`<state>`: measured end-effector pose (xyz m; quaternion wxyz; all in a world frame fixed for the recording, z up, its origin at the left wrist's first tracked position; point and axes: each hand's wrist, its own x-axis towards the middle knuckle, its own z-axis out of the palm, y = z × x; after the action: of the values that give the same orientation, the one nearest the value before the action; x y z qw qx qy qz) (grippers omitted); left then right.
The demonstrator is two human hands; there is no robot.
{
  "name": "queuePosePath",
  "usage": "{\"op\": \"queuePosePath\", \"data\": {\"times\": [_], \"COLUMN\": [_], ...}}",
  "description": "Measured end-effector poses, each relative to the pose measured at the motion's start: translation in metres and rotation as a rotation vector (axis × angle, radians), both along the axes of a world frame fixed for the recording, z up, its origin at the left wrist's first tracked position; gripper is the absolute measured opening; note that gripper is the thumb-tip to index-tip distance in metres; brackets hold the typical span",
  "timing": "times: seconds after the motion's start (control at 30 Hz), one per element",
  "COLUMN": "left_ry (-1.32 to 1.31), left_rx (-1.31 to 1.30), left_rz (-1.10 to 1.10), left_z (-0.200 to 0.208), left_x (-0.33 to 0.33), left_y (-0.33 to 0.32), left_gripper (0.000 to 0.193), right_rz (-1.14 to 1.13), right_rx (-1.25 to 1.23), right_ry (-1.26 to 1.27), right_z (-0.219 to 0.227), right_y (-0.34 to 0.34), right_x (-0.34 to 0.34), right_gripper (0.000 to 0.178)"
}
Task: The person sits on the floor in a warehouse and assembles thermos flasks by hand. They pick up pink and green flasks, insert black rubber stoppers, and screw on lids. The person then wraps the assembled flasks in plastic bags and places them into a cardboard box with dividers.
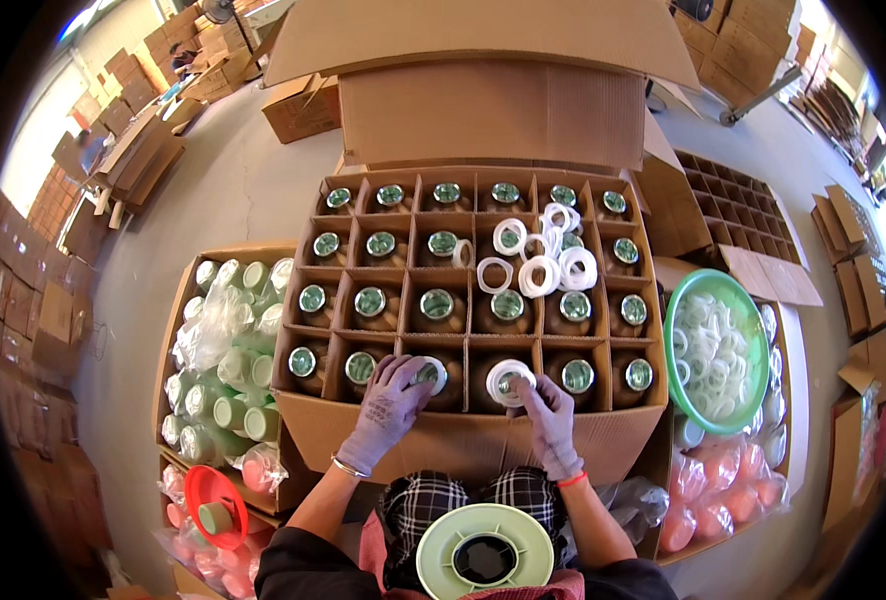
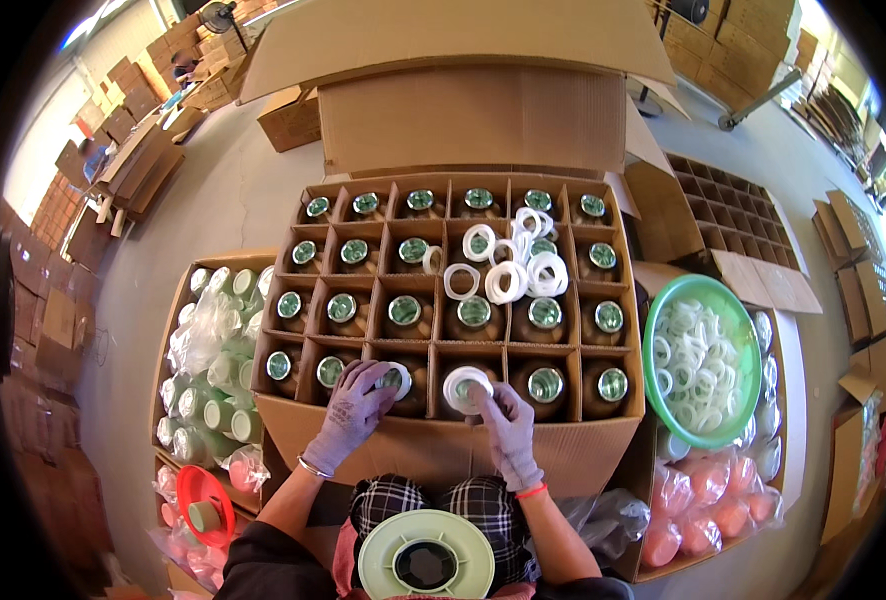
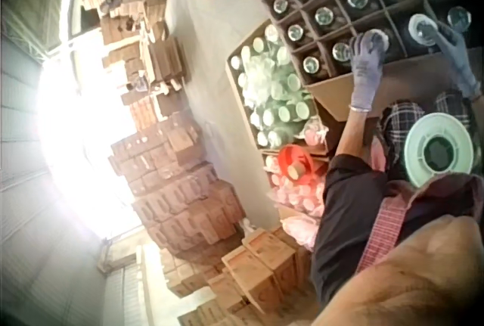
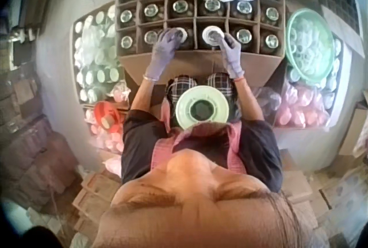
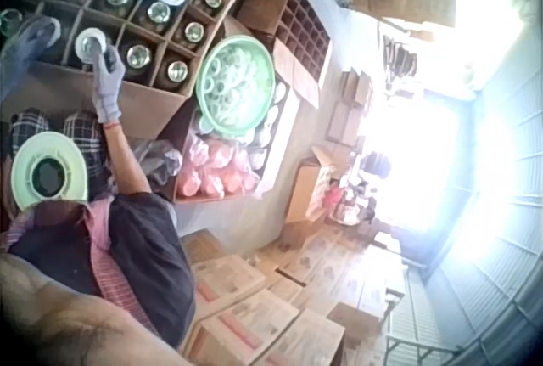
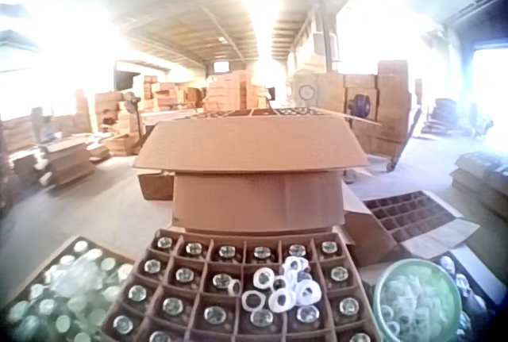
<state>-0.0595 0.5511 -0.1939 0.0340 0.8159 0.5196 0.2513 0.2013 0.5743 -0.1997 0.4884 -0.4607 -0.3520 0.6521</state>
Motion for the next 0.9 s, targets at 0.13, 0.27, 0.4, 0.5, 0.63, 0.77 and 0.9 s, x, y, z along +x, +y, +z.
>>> {"op": "queuePosePath", "data": {"times": [0.13, 0.27, 0.4, 0.5, 0.63, 0.77, 0.9], "left_ry": [0.041, 0.068, 0.274, 0.301, -0.571, -1.29, -0.789], "left_rx": [-0.012, -0.159, -0.359, -0.299, -0.388, -0.965, -0.459], "left_rz": [-0.05, 0.004, 0.101, 0.105, 0.115, 0.055, 0.413], "left_z": [0.006, 0.008, 0.03, 0.044, 0.035, 0.045, 0.031], "left_x": [0.007, 0.01, 0.023, 0.029, 0.039, 0.043, 0.006], "left_y": [0.002, 0.011, 0.025, 0.026, 0.014, -0.007, -0.019], "left_gripper": [0.034, 0.052, 0.059, 0.054, 0.044, 0.049, 0.023], "right_rz": [-0.015, 0.01, 0.018, 0.045, 0.134, 0.278, 0.221], "right_rx": [-0.038, -0.002, -0.011, -0.044, 0.242, 0.293, 0.057], "right_ry": [0.025, 0.016, 0.037, 0.02, -0.141, -0.201, -0.141], "right_z": [-0.001, -0.008, -0.005, 0.007, 0.009, 0.011, 0.019], "right_y": [0.005, 0.003, 0.004, 0.004, -0.005, -0.001, -0.005], "right_x": [-0.002, -0.003, -0.003, -0.002, -0.003, -0.006, -0.006], "right_gripper": [0.022, 0.023, 0.024, 0.021, 0.021, 0.022, 0.029]}}
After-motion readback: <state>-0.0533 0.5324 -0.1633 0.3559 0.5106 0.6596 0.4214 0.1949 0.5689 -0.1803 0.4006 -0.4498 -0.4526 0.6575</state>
